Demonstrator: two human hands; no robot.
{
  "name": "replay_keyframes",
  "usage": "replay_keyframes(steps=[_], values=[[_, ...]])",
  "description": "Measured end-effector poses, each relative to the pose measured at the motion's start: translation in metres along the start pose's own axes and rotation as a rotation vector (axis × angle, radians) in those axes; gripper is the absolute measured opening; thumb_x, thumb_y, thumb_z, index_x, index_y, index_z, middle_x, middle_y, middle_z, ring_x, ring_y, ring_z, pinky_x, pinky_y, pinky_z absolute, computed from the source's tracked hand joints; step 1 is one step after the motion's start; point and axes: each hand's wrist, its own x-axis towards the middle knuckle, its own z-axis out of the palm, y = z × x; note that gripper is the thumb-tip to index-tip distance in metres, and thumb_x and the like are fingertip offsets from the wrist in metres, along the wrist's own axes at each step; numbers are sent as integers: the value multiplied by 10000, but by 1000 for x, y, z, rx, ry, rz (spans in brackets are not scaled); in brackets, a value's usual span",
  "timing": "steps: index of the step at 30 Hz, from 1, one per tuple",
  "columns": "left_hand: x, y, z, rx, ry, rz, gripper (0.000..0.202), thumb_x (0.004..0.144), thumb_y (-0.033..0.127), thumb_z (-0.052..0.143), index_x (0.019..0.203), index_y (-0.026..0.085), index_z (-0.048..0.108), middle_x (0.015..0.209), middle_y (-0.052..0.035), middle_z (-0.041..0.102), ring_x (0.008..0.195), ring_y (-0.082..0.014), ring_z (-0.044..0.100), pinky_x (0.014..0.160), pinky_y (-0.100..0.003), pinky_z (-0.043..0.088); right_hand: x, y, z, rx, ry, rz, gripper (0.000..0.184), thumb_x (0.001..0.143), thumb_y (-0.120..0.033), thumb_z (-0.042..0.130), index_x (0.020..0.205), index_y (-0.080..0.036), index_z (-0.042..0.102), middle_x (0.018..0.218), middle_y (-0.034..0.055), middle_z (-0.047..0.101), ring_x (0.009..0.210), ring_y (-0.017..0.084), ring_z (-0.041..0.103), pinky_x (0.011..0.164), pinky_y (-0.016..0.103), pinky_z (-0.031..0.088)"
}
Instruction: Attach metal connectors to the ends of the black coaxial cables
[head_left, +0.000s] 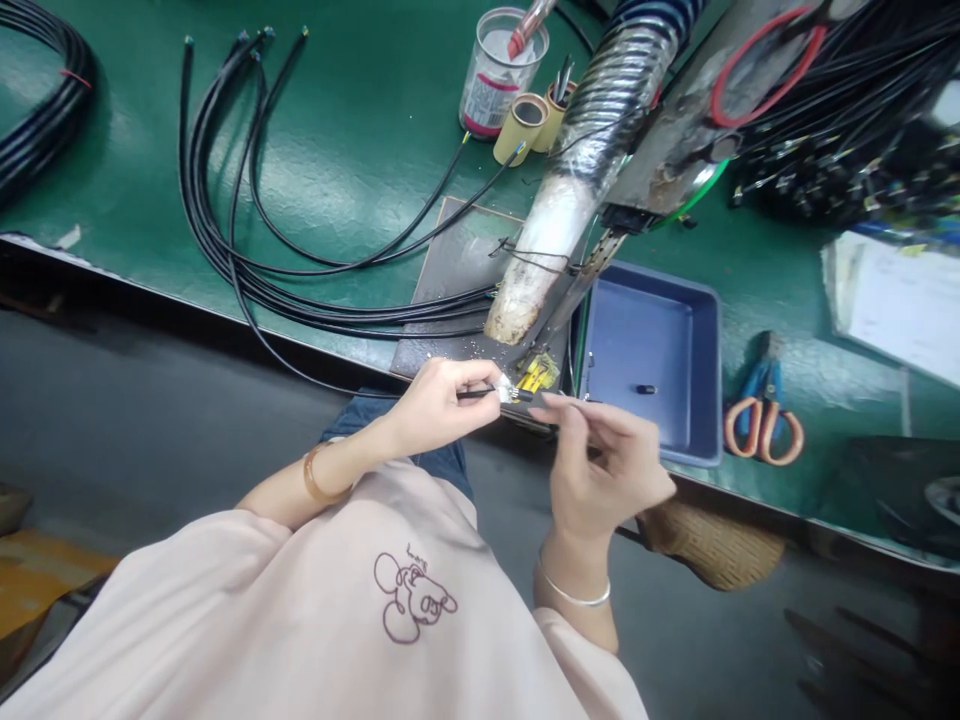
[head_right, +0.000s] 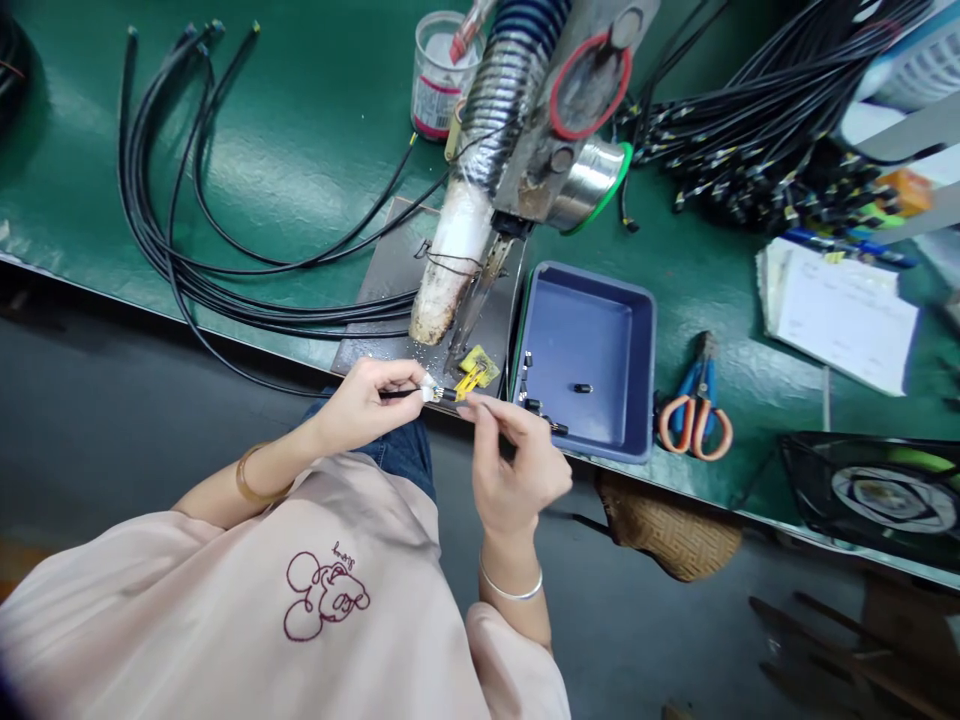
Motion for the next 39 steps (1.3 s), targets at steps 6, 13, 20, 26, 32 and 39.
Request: replay_keyframes(steps=[6, 13, 20, 26, 32, 39], values=[[-6, -3, 3, 25, 63, 98, 112, 828, 190, 604, 829, 125, 695, 674, 13, 607, 572, -67, 454, 545, -172, 374, 5, 0, 4, -17, -177, -14, 57, 908, -182, 686, 916, -216, 640, 812, -18, 739, 685, 115, 741, 671, 195, 612], [-6, -2, -9, -318, -88, -22, 189, 898, 266, 615, 802, 119, 688, 580, -2, 620, 523, -75, 515, 534, -183, 420, 10, 0, 6, 205, -228, -82, 116, 907, -121, 659, 857, -221, 627, 853, 1, 761, 777, 139, 759, 694, 241, 626], [-9, -4, -7, -343, -38, -94, 199, 839, 318, 685, 825, 120, 670, 597, 0, 614, 537, -81, 533, 554, -192, 451, 6, -3, -3, 22, 53, 35, 118, 920, -158, 666, 980, -231, 737, 679, -44, 724, 455, 77, 625, 452, 176, 469], [-11, -7, -5, -229, -20, -2, 184, 869, 278, 646, 834, 112, 719, 609, -5, 626, 550, -85, 524, 554, -191, 446, 11, -13, -7, -10, -236, -1, 118, 913, -214, 673, 931, -228, 788, 713, -15, 762, 405, 62, 548, 419, 184, 426], [-11, -8, -5, -102, -81, 97, 160, 868, 210, 630, 817, 114, 747, 728, -44, 734, 626, -102, 602, 616, -200, 475, 15, -14, -7, 17, -368, 44, 145, 915, -243, 654, 872, -225, 791, 675, -20, 750, 387, 67, 514, 394, 190, 402], [-11, -6, -5, -166, -31, 53, 173, 867, 252, 630, 802, 119, 720, 716, -37, 712, 602, -88, 557, 582, -190, 457, 12, -12, -8, -1, -265, 49, 142, 911, -226, 654, 899, -221, 796, 664, -22, 746, 364, 58, 481, 381, 191, 376]])
